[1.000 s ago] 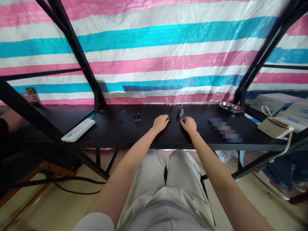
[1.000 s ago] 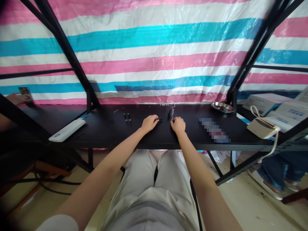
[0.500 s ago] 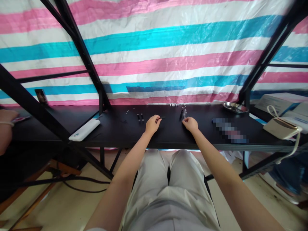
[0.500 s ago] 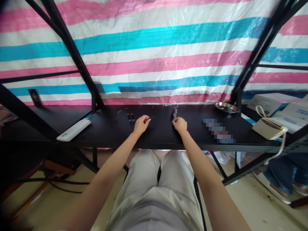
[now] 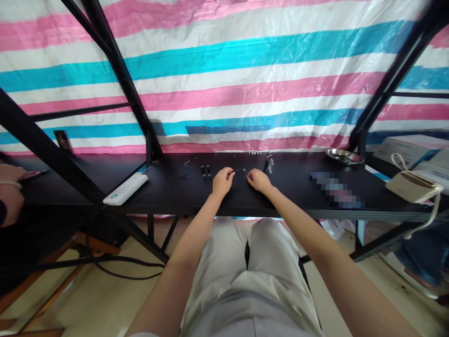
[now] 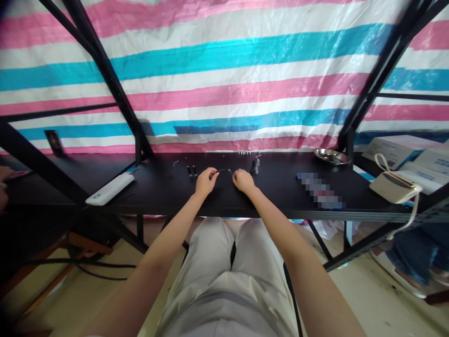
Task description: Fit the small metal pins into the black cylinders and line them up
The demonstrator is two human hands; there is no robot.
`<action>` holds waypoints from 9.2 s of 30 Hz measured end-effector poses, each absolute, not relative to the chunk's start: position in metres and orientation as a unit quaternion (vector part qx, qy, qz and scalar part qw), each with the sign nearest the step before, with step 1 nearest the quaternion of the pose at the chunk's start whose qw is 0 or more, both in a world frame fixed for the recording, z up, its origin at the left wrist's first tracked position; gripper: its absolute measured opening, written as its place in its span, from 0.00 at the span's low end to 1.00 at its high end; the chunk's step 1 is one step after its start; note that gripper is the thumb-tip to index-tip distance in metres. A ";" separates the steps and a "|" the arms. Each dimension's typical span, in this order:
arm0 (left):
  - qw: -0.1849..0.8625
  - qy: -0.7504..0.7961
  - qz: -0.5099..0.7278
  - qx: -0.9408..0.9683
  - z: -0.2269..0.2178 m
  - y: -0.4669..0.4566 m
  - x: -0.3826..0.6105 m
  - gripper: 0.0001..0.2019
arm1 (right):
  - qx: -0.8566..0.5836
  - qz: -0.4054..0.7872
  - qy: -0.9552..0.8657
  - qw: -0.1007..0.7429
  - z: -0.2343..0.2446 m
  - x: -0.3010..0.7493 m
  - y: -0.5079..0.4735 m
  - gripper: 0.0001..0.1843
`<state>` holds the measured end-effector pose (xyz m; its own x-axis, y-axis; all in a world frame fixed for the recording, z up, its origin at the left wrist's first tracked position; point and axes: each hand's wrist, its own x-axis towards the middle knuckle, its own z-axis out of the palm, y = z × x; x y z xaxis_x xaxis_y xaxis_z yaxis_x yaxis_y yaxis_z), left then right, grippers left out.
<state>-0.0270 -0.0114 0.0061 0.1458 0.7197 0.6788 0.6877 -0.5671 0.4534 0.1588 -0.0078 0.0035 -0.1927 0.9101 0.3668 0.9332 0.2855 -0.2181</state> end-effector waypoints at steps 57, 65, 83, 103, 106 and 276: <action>0.068 0.439 0.401 0.801 0.012 -0.026 -0.023 0.14 | -0.459 -0.125 -0.828 0.298 0.001 0.151 -0.024 0.10; 0.087 0.434 0.387 0.809 0.008 -0.023 -0.022 0.09 | -0.450 -0.147 -0.838 0.271 0.000 0.151 -0.024 0.09; 0.290 0.421 0.405 0.758 0.009 -0.014 -0.020 0.12 | -0.427 -0.149 -0.839 0.302 0.002 0.148 -0.026 0.13; 0.038 0.724 0.293 0.623 0.023 0.004 -0.050 0.08 | -0.426 -0.101 -0.858 0.268 -0.001 0.146 -0.025 0.13; 0.034 0.730 0.292 0.617 0.023 0.006 -0.051 0.08 | -0.431 -0.101 -0.856 0.267 -0.001 0.146 -0.024 0.14; 0.150 0.524 0.399 0.737 -0.006 0.006 -0.001 0.05 | -0.555 -0.017 -0.747 0.367 -0.019 0.193 -0.016 0.06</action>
